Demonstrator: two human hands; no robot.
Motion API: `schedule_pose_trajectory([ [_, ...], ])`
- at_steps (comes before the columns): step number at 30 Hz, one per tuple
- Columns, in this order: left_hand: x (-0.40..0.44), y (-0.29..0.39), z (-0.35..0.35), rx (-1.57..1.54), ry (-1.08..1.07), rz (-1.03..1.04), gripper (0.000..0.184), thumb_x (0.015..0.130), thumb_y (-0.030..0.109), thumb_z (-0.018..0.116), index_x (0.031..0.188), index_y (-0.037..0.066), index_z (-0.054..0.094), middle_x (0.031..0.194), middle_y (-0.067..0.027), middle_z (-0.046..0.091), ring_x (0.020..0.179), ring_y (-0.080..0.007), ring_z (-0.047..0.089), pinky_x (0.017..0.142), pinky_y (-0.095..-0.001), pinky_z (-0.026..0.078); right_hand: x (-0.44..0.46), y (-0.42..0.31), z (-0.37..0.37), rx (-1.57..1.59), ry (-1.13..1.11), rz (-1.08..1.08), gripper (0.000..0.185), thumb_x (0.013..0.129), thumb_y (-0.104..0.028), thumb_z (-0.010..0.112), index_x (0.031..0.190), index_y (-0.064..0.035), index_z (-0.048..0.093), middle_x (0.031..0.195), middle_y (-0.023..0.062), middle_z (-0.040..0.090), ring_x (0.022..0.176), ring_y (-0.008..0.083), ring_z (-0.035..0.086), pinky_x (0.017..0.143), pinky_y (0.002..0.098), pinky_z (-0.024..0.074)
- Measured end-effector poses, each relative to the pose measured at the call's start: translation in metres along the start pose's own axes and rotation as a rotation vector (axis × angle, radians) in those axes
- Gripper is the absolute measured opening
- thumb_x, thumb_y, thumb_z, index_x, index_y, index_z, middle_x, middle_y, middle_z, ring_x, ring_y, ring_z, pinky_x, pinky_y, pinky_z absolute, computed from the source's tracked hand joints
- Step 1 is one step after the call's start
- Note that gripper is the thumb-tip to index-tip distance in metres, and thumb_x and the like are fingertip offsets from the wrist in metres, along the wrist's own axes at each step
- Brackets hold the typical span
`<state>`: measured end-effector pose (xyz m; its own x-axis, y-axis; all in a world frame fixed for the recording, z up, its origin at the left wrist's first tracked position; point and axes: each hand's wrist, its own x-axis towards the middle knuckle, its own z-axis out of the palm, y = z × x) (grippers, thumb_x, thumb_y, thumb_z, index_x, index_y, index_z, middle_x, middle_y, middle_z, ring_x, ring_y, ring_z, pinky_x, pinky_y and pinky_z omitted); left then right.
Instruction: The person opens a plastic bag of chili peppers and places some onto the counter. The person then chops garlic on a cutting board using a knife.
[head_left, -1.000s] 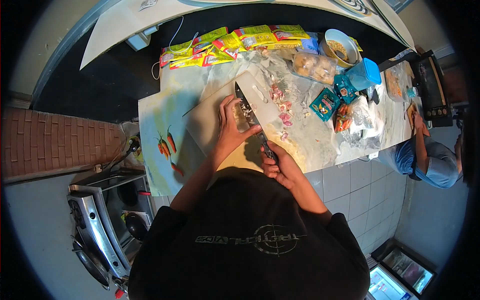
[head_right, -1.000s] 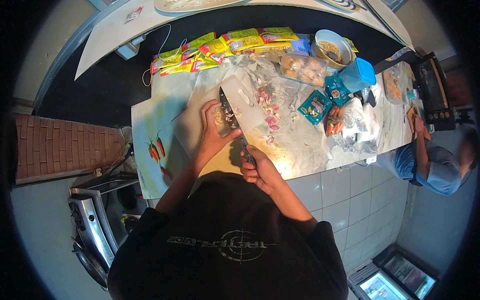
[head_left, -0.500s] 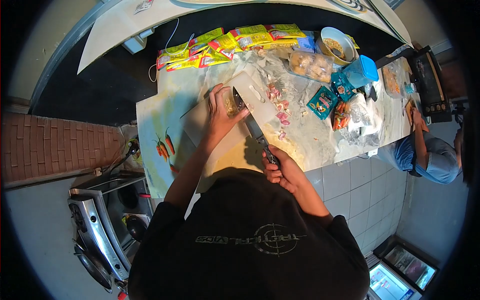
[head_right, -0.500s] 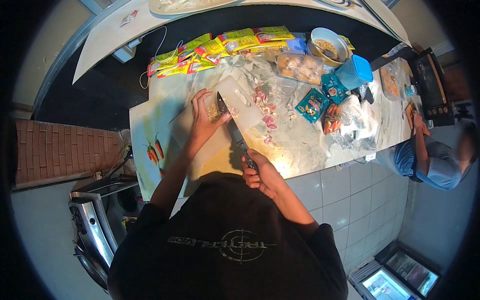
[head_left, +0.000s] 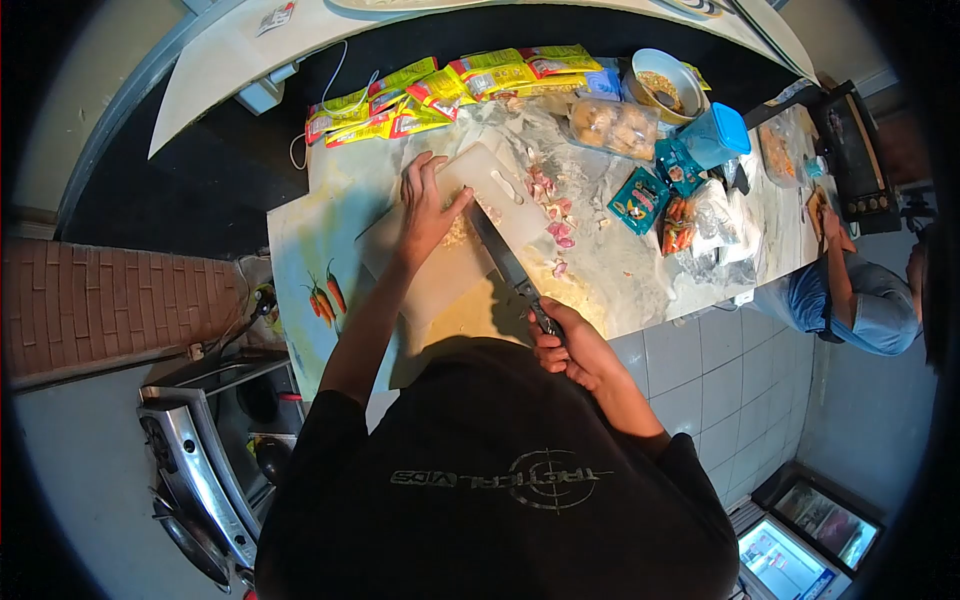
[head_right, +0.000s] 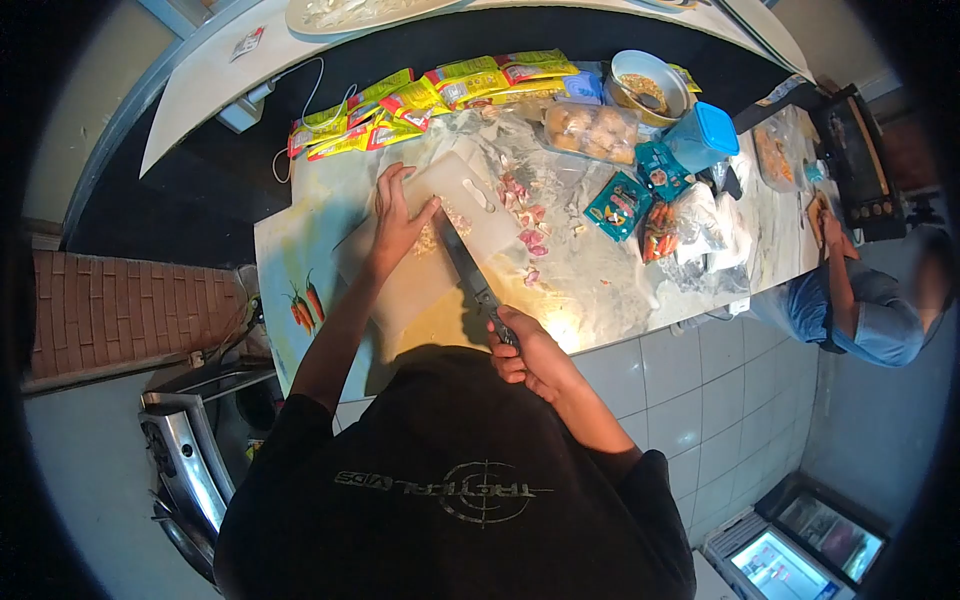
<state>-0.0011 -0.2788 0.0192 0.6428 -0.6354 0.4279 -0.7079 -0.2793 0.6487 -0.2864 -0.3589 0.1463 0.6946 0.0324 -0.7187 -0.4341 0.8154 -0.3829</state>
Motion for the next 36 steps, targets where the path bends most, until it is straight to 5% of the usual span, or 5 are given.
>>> schedule_pose_trajectory([
  [6,-0.003,-0.017,0.001,0.036,0.065,-0.015,0.058,0.081,0.022,0.078,0.129,0.008,0.048,0.138,-0.0182,0.04,0.129,-0.0405,0.039,0.108,-0.0511,0.032,-0.012,0.0,-0.01,-0.044,0.014,-0.041,0.026,0.106,-0.035,0.042,0.099,-0.011,0.049,0.063,-0.0031,0.036,0.047,0.0058,0.028,0.042,0.0223,0.0212],
  [15,-0.021,-0.007,-0.018,0.016,0.026,-0.051,0.019,0.077,0.018,0.08,0.081,0.008,0.065,0.137,-0.0144,0.047,0.127,-0.0376,0.043,0.107,-0.0473,0.033,-0.009,0.01,-0.014,-0.402,0.242,-0.304,0.031,0.105,-0.037,0.046,0.1,-0.0079,0.053,0.062,-0.0022,0.042,0.046,0.0077,0.04,0.042,0.0227,0.0304],
  [24,-0.026,0.0,-0.033,-0.121,0.004,-0.064,0.016,0.095,0.018,0.061,0.099,0.01,0.075,0.139,-0.0136,0.051,0.131,-0.0322,0.043,0.11,-0.0441,0.031,0.013,0.023,-0.025,-0.581,0.232,-0.412,0.029,0.107,-0.035,0.045,0.096,-0.009,0.052,0.061,-0.0062,0.038,0.049,0.005,0.035,0.045,0.0233,0.0281],
  [32,-0.03,0.009,-0.05,-1.188,-0.177,-0.483,0.055,0.108,0.046,0.026,0.138,0.008,0.053,0.148,-0.0124,0.046,0.144,-0.0223,0.031,0.119,-0.0444,0.014,0.021,0.031,-0.034,-0.624,0.245,-0.485,0.029,0.107,-0.036,0.046,0.095,-0.0098,0.052,0.063,-0.008,0.036,0.053,0.0039,0.032,0.049,0.023,0.0258],
  [36,-0.037,0.005,-0.052,-1.242,-0.142,-0.576,0.051,0.107,0.043,0.034,0.137,0.006,0.053,0.149,-0.0097,0.044,0.144,-0.0221,0.032,0.119,-0.0422,0.018,0.016,0.026,-0.028,-0.594,0.251,-0.442,0.028,0.106,-0.033,0.047,0.095,-0.0082,0.053,0.062,-0.0064,0.038,0.053,0.0048,0.034,0.049,0.0247,0.0275],
])
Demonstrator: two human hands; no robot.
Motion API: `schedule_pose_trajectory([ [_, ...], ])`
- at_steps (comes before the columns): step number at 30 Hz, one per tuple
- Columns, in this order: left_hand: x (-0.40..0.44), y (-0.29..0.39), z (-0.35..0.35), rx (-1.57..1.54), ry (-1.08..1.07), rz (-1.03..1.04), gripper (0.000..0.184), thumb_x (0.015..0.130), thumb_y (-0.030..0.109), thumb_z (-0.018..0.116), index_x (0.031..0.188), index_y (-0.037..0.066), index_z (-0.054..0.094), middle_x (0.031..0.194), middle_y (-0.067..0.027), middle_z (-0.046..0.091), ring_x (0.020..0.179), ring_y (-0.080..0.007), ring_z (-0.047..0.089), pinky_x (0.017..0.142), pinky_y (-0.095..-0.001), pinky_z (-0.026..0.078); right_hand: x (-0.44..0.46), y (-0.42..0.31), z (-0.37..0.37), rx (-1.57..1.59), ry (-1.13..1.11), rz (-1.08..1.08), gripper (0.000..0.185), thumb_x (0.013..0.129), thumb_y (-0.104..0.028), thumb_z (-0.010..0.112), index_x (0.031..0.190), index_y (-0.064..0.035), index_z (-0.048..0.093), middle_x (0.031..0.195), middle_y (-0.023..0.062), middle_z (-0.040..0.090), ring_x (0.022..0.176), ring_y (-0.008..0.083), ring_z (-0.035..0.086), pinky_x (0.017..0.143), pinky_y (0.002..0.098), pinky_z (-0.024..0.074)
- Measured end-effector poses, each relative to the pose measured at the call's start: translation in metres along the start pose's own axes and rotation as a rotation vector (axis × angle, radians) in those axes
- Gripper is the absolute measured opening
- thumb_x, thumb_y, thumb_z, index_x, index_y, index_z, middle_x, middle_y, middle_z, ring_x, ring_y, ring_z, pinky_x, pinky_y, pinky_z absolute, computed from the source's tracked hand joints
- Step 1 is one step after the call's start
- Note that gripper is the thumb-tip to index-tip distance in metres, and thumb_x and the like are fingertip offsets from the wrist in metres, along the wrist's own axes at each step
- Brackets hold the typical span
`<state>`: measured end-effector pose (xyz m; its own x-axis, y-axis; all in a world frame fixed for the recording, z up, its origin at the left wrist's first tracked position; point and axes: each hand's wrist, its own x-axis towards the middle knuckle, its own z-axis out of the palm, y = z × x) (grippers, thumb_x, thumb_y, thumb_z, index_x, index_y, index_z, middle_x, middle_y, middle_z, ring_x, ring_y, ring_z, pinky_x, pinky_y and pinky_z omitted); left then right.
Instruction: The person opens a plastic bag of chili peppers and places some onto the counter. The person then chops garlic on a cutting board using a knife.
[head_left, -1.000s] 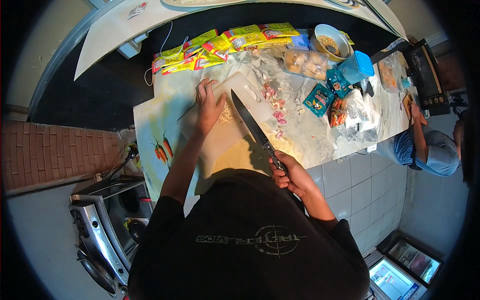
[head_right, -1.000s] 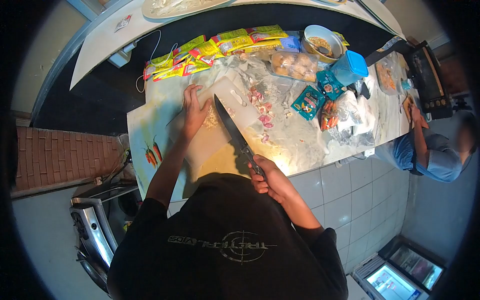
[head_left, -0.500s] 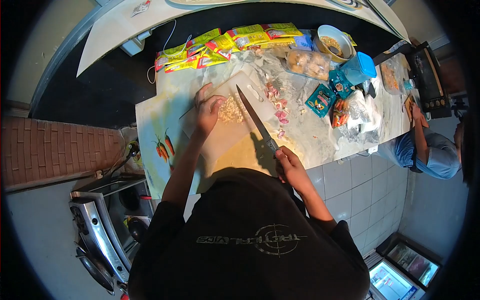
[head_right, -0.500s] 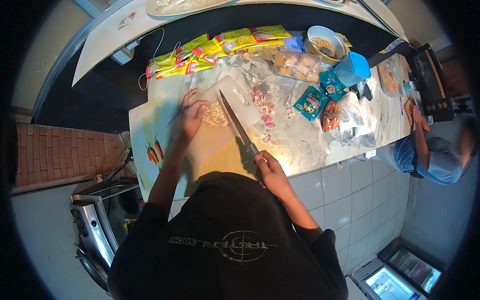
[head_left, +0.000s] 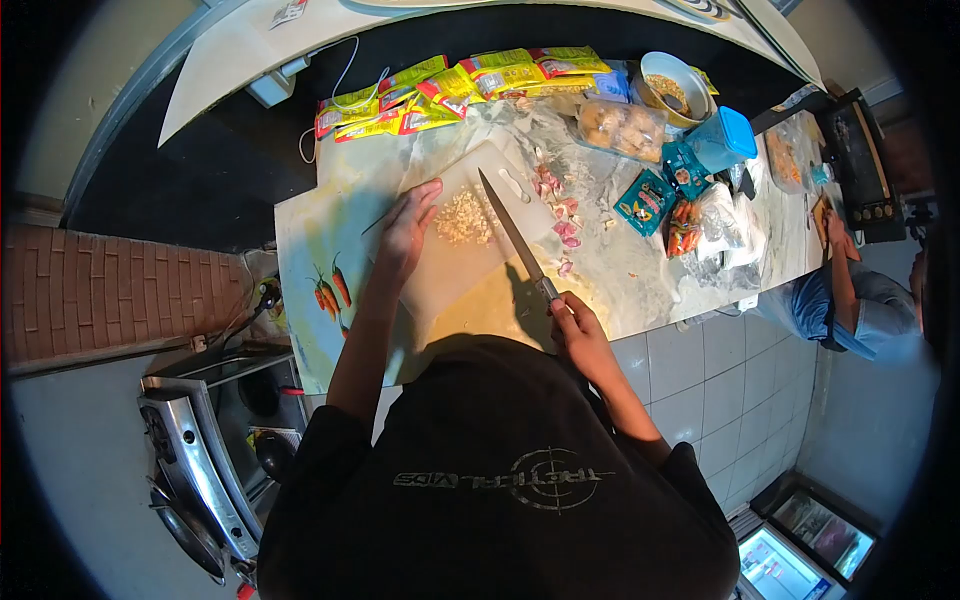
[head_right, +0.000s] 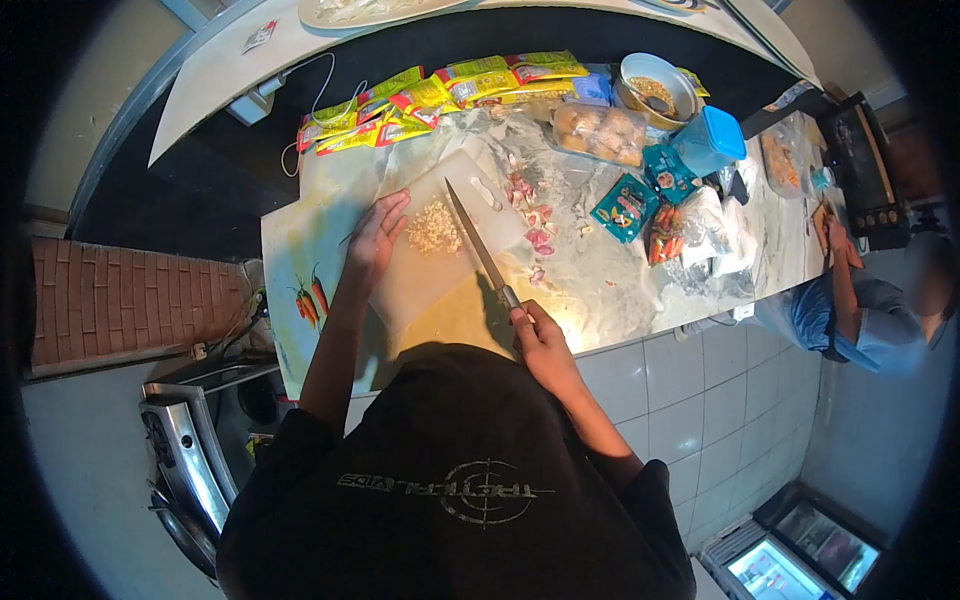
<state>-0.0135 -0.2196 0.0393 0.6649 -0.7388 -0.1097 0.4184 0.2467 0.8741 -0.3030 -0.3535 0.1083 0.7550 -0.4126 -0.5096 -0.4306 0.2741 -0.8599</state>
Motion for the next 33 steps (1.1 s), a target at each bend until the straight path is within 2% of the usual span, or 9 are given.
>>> schedule_pose_trajectory([
  [3,-0.008,-0.005,-0.003,0.306,0.139,0.083,0.036,0.106,0.034,0.046,0.123,0.005,0.06,0.127,-0.0083,0.059,0.123,-0.02,0.052,0.111,-0.0388,0.033,0.005,0.007,-0.003,-0.029,0.003,-0.023,0.027,0.105,-0.031,0.048,0.096,-0.0064,0.054,0.061,-0.0043,0.042,0.053,0.0064,0.038,0.05,0.0274,0.03],
  [5,-0.011,-0.013,-0.015,0.438,0.158,0.175,0.023,0.103,0.023,0.053,0.11,0.002,0.06,0.1,-0.0039,0.064,0.096,-0.0192,0.063,0.091,-0.0303,0.047,0.008,0.013,-0.003,-0.076,0.002,-0.065,0.027,0.105,-0.031,0.048,0.096,-0.0062,0.054,0.061,-0.0038,0.043,0.054,0.0069,0.039,0.05,0.0282,0.0304],
  [8,-0.021,-0.019,-0.026,0.692,0.209,0.27,0.02,0.102,0.021,0.055,0.1,0.001,0.058,0.088,-0.0053,0.062,0.086,-0.0198,0.063,0.084,-0.0312,0.048,0.011,0.015,0.0,-0.152,0.028,-0.08,0.026,0.106,-0.032,0.047,0.096,-0.0089,0.052,0.06,-0.0067,0.036,0.05,0.0048,0.033,0.047,0.0253,0.0267],
  [11,-0.034,-0.024,-0.024,0.898,0.306,0.247,0.014,0.099,0.013,0.059,0.095,0.0,0.058,0.087,-0.0084,0.06,0.083,-0.0203,0.06,0.079,-0.0331,0.048,0.016,0.017,0.001,-0.428,0.086,-0.21,0.027,0.106,-0.029,0.046,0.096,-0.0053,0.053,0.058,-0.0018,0.041,0.051,0.0082,0.038,0.048,0.0286,0.0307],
  [14,-0.043,-0.031,-0.004,0.786,0.484,0.458,0.009,0.095,0.008,0.062,0.091,0.001,0.059,0.088,-0.0097,0.058,0.081,-0.0217,0.057,0.076,-0.0341,0.046,0.016,0.02,0.002,-0.563,0.012,-0.272,0.026,0.105,-0.027,0.047,0.104,-0.0029,0.056,0.059,0.0187,0.052,0.054,0.0352,0.056,0.054,0.0422,0.0406],
  [18,-0.067,-0.035,-0.006,0.927,0.588,0.527,0.01,0.095,0.009,0.061,0.092,0.0,0.058,0.089,-0.0108,0.058,0.081,-0.0238,0.058,0.076,-0.0343,0.047,0.029,0.033,0.017,-0.603,-0.088,-0.302,0.027,0.105,-0.025,0.045,0.106,-0.0003,0.056,0.069,0.0264,0.059,0.067,0.0465,0.06,0.06,0.0479,0.0443],
  [21,-0.079,-0.043,-0.011,0.96,0.648,0.546,0.01,0.095,0.009,0.061,0.094,0.0,0.058,0.09,-0.0114,0.059,0.083,-0.0253,0.059,0.078,-0.0347,0.048,0.04,0.038,0.027,-0.661,-0.127,-0.374,0.027,0.105,-0.024,0.045,0.107,0.0003,0.056,0.07,0.027,0.06,0.069,0.0474,0.06,0.061,0.0493,0.0452],
  [23,-0.087,-0.04,-0.007,0.904,0.618,0.326,0.01,0.095,0.009,0.061,0.095,-0.001,0.058,0.092,-0.0131,0.059,0.086,-0.0283,0.06,0.08,-0.0368,0.048,0.045,0.042,0.028,-0.674,-0.123,-0.387,0.027,0.105,-0.024,0.044,0.108,0.0004,0.056,0.071,0.0277,0.06,0.07,0.048,0.06,0.061,0.05,0.0452],
  [33,-0.082,-0.046,0.002,1.189,0.558,0.503,0.027,0.091,0.009,0.064,0.114,0.001,0.053,0.113,-0.0199,0.055,0.106,-0.0387,0.054,0.09,-0.0445,0.044,0.037,0.033,0.026,-0.715,-0.092,-0.386,0.026,0.105,-0.023,0.045,0.107,0.0011,0.055,0.069,0.0299,0.059,0.068,0.0487,0.06,0.059,0.0523,0.044],
])
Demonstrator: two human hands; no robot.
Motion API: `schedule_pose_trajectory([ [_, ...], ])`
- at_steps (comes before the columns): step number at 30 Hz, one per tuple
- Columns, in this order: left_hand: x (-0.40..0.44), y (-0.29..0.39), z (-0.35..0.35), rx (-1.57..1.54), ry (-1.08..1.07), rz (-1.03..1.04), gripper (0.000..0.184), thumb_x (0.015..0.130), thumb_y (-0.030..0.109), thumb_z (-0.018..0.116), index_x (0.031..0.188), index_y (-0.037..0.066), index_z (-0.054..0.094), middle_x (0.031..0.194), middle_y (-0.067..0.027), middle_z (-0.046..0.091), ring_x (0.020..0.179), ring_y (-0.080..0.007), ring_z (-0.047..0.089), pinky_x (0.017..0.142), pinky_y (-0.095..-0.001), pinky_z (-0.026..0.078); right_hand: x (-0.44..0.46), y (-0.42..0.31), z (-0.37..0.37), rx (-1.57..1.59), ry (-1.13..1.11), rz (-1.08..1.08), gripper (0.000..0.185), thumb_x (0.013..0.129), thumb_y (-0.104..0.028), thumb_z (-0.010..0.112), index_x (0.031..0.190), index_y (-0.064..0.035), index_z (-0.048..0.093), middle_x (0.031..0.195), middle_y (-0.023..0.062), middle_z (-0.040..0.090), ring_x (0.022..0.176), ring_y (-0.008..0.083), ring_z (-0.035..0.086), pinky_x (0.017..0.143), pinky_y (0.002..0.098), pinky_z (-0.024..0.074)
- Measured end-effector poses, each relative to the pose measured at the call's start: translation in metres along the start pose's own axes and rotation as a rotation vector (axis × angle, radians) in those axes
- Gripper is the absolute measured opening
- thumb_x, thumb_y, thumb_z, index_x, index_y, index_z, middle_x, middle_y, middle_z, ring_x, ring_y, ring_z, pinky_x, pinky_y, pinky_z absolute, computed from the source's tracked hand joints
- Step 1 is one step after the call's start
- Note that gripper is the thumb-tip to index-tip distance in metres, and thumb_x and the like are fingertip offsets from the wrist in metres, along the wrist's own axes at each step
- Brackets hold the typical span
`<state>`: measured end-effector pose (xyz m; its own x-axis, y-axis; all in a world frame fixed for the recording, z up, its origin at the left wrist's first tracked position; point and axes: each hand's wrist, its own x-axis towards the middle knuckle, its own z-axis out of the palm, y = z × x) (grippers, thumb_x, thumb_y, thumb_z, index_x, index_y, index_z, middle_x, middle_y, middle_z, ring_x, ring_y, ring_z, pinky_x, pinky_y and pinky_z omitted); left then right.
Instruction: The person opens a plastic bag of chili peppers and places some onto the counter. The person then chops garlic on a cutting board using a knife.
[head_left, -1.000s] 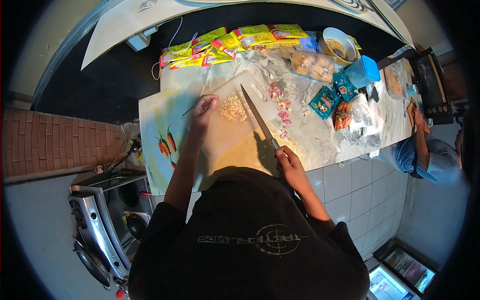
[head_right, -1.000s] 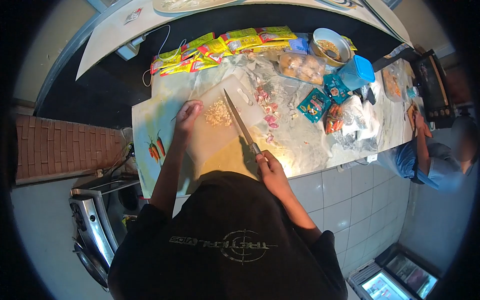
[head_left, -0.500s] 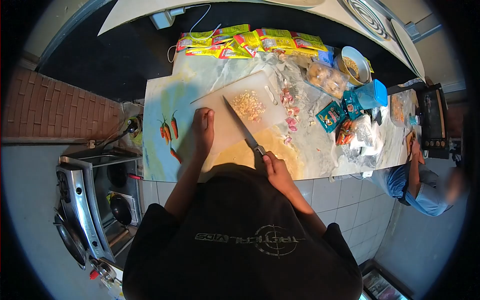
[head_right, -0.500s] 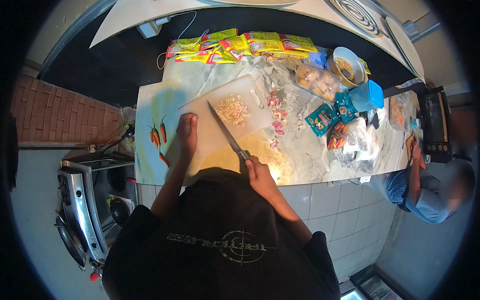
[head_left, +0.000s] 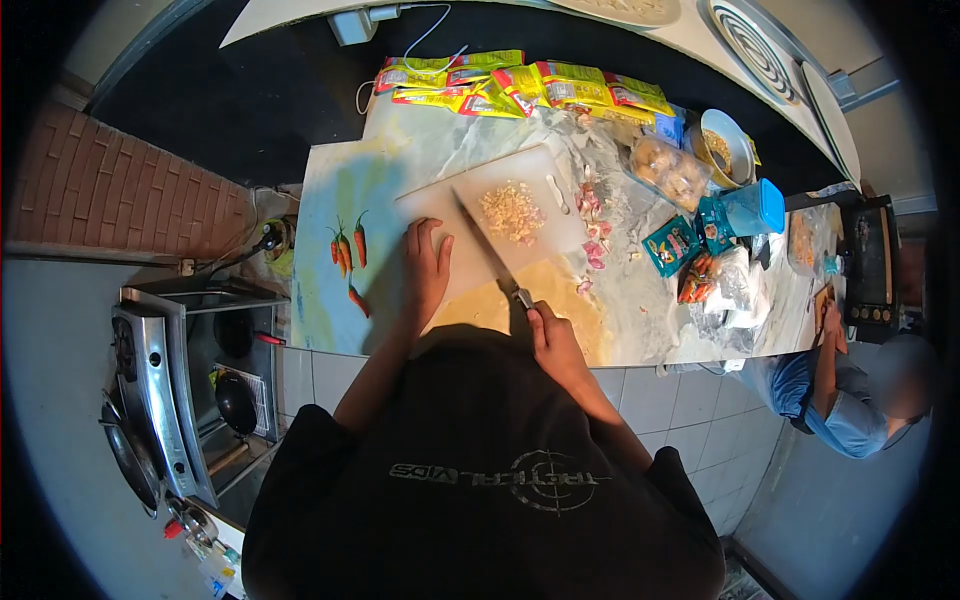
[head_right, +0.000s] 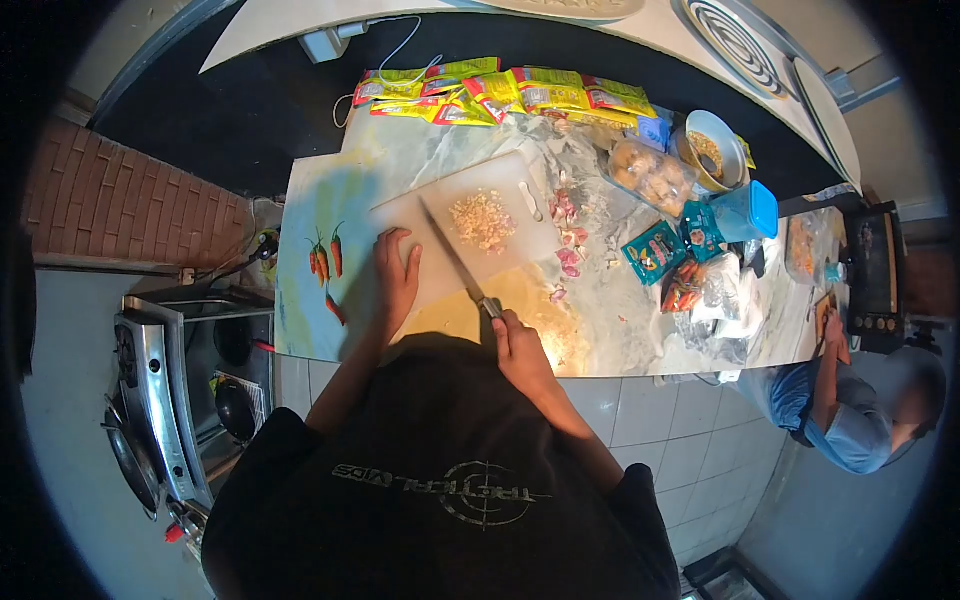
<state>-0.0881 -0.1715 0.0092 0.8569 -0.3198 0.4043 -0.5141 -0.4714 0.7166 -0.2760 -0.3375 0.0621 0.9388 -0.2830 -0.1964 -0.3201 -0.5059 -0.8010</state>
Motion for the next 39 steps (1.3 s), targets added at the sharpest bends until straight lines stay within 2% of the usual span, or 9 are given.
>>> schedule_pose_trajectory([
  [10,0.024,-0.029,-0.03,-0.03,0.08,0.148,0.02,0.09,0.01,0.067,0.105,0.0,0.057,0.109,-0.0144,0.056,0.102,-0.0333,0.055,0.09,-0.0409,0.045,0.0,0.024,0.0,0.068,0.01,-0.002,0.027,0.105,-0.024,0.044,0.099,0.0004,0.055,0.062,0.0226,0.054,0.056,0.0408,0.056,0.053,0.0449,0.0408],
  [12,0.015,-0.041,-0.05,-0.093,0.041,-0.097,0.017,0.089,0.008,0.067,0.101,0.0,0.058,0.105,-0.0127,0.058,0.101,-0.0303,0.056,0.088,-0.0406,0.046,-0.003,0.024,0.002,0.039,0.0,-0.031,0.027,0.105,-0.023,0.044,0.098,0.0002,0.055,0.061,0.0219,0.053,0.054,0.0391,0.055,0.052,0.0441,0.0397],
  [17,-0.016,-0.036,-0.12,-0.075,0.211,-0.315,0.015,0.092,0.014,0.066,0.096,0.0,0.06,0.097,-0.0132,0.061,0.086,-0.031,0.061,0.08,-0.0407,0.05,-0.002,0.008,-0.002,0.076,0.106,0.021,0.031,0.106,-0.026,0.044,0.092,-0.0004,0.055,0.057,0.0166,0.05,0.049,0.0293,0.049,0.05,0.04,0.0368],
  [21,-0.055,-0.04,-0.145,0.304,0.026,-0.495,0.023,0.092,0.025,0.066,0.095,0.002,0.061,0.091,-0.0154,0.065,0.078,-0.0356,0.066,0.072,-0.0457,0.053,0.005,0.001,-0.003,0.252,0.104,0.056,0.035,0.106,-0.03,0.045,0.09,-0.0014,0.055,0.057,0.0036,0.043,0.052,0.0116,0.04,0.049,0.033,0.0333],
  [24,-0.076,-0.054,-0.136,0.453,-0.033,-0.491,0.028,0.09,0.03,0.067,0.096,0.003,0.063,0.087,-0.0165,0.068,0.081,-0.0374,0.068,0.071,-0.0464,0.054,0.011,0.005,0.006,0.42,0.04,0.092,0.036,0.106,-0.033,0.046,0.091,-0.0013,0.055,0.06,0.0034,0.042,0.056,0.0088,0.039,0.051,0.0313,0.033],
  [30,-0.076,-0.053,-0.138,0.277,0.015,-0.541,0.02,0.089,0.02,0.069,0.097,0.002,0.064,0.087,-0.0168,0.071,0.075,-0.0303,0.071,0.068,-0.0401,0.055,0.017,-0.005,0.015,0.302,-0.044,-0.041,0.033,0.105,-0.033,0.049,0.097,-0.0022,0.058,0.063,0.0053,0.045,0.061,0.0121,0.041,0.057,0.0306,0.037],
  [33,-0.075,-0.04,-0.151,-0.029,-0.028,-0.637,0.016,0.09,0.005,0.066,0.105,0.0,0.063,0.087,-0.01,0.07,0.072,-0.0135,0.067,0.065,-0.0275,0.053,0.016,-0.001,0.011,0.168,-0.088,-0.046,0.031,0.105,-0.031,0.049,0.1,-0.0016,0.058,0.064,0.0129,0.05,0.056,0.0206,0.047,0.056,0.0355,0.0395],
  [36,-0.064,-0.02,-0.151,-0.504,0.104,-0.671,0.02,0.091,0.003,0.065,0.11,0.0,0.059,0.093,-0.0091,0.066,0.075,-0.0158,0.068,0.068,-0.0266,0.054,0.016,0.014,0.011,0.054,-0.099,-0.032,0.03,0.105,-0.029,0.048,0.1,-0.0007,0.056,0.066,0.0189,0.054,0.053,0.0284,0.053,0.054,0.039,0.0416],
  [39,-0.045,-0.012,-0.131,-0.557,0.095,-0.592,0.021,0.092,-0.003,0.063,0.111,0.0,0.056,0.097,-0.0073,0.062,0.082,-0.0169,0.068,0.075,-0.0271,0.055,0.015,0.019,0.008,0.104,0.014,0.032,0.029,0.105,-0.029,0.048,0.098,-0.0008,0.055,0.066,0.0184,0.055,0.054,0.0277,0.055,0.054,0.0387,0.0418],
])
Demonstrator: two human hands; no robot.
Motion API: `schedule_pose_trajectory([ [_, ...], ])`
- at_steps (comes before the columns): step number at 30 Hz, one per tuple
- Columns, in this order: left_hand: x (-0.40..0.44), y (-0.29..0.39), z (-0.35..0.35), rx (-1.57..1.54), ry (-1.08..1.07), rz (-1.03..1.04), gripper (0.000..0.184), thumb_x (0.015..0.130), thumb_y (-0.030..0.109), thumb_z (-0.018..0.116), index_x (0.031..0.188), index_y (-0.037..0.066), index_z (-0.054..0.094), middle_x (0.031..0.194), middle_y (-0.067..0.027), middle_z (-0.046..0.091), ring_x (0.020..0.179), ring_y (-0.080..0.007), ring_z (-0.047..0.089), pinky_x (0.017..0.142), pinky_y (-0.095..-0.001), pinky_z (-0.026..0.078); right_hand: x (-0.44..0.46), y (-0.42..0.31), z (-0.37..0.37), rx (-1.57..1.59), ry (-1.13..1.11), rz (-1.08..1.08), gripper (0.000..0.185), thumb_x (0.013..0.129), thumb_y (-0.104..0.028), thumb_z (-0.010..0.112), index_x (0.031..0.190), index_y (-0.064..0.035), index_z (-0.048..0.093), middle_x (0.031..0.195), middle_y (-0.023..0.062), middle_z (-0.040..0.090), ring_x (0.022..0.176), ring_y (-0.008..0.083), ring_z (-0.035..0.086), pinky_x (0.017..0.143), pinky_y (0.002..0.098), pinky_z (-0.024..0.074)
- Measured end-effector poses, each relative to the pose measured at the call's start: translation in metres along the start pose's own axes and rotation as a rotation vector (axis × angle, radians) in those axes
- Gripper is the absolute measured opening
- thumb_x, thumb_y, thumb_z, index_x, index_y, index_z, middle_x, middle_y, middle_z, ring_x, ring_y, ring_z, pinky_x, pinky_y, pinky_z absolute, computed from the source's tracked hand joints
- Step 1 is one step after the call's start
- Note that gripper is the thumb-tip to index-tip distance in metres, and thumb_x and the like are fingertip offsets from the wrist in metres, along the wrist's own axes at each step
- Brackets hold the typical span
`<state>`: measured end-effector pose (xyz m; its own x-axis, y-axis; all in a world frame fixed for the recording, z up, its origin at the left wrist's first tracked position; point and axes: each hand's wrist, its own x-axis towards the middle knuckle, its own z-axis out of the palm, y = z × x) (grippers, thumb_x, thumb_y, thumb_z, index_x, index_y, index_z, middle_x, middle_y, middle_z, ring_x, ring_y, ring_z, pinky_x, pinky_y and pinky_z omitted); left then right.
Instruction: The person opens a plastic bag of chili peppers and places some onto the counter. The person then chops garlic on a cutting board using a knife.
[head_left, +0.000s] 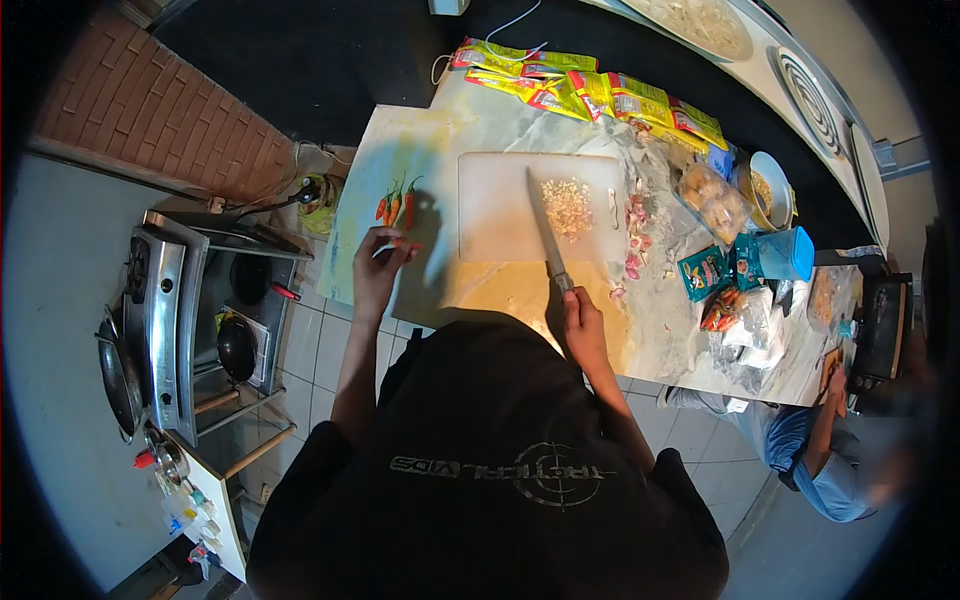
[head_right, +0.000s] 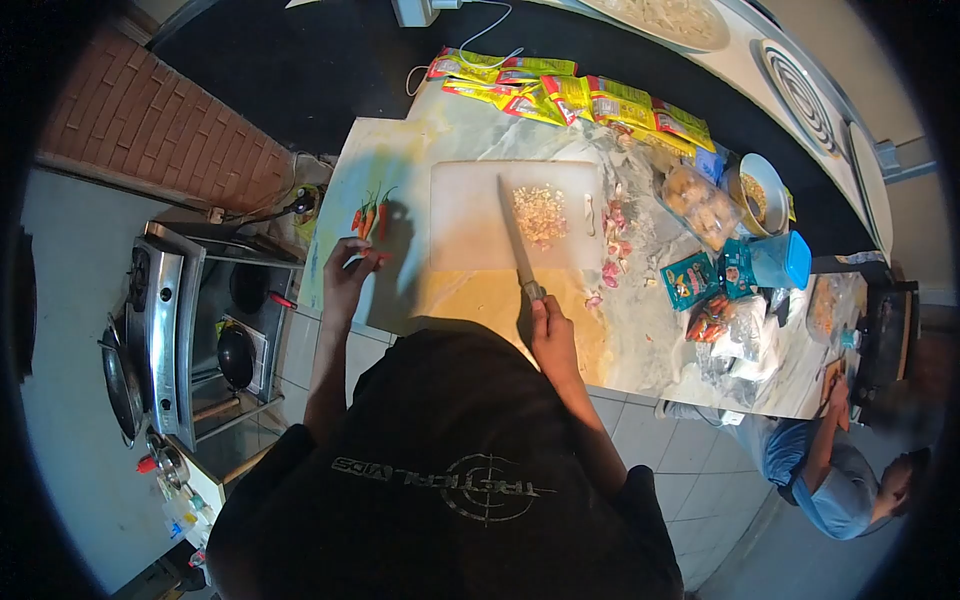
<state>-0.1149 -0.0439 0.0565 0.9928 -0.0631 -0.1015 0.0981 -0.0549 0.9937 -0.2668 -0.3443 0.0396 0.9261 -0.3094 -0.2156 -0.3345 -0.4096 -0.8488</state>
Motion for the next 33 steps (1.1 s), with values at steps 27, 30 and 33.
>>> schedule_pose_trajectory([
  [27,0.003,-0.038,0.088,0.708,-0.106,0.412,0.018,0.081,0.007,0.074,0.097,0.005,0.064,0.099,-0.0089,0.057,0.096,-0.03,0.057,0.084,-0.0413,0.046,-0.024,-0.017,-0.005,-0.05,-0.16,-0.111,0.021,0.105,-0.023,0.047,0.115,-0.0048,0.046,0.065,0.0223,0.056,0.062,0.0425,0.059,0.057,0.0458,0.0419],
  [30,0.028,-0.024,0.086,0.883,-0.022,0.783,0.011,0.087,0.009,0.068,0.097,0.007,0.065,0.094,-0.0092,0.059,0.091,-0.0292,0.059,0.078,-0.0402,0.047,-0.023,-0.021,-0.007,-0.026,-0.15,-0.066,0.02,0.105,-0.022,0.047,0.114,-0.0045,0.045,0.065,0.0221,0.056,0.063,0.0432,0.058,0.058,0.0461,0.0417],
  [33,0.044,-0.02,0.077,0.813,0.067,0.786,0.011,0.09,0.011,0.062,0.1,0.009,0.067,0.101,-0.0094,0.059,0.09,-0.0308,0.057,0.081,-0.042,0.044,-0.021,-0.027,-0.012,-0.027,-0.128,-0.015,0.021,0.105,-0.022,0.047,0.114,-0.0042,0.045,0.065,0.0221,0.056,0.062,0.0426,0.058,0.058,0.0463,0.0417],
])
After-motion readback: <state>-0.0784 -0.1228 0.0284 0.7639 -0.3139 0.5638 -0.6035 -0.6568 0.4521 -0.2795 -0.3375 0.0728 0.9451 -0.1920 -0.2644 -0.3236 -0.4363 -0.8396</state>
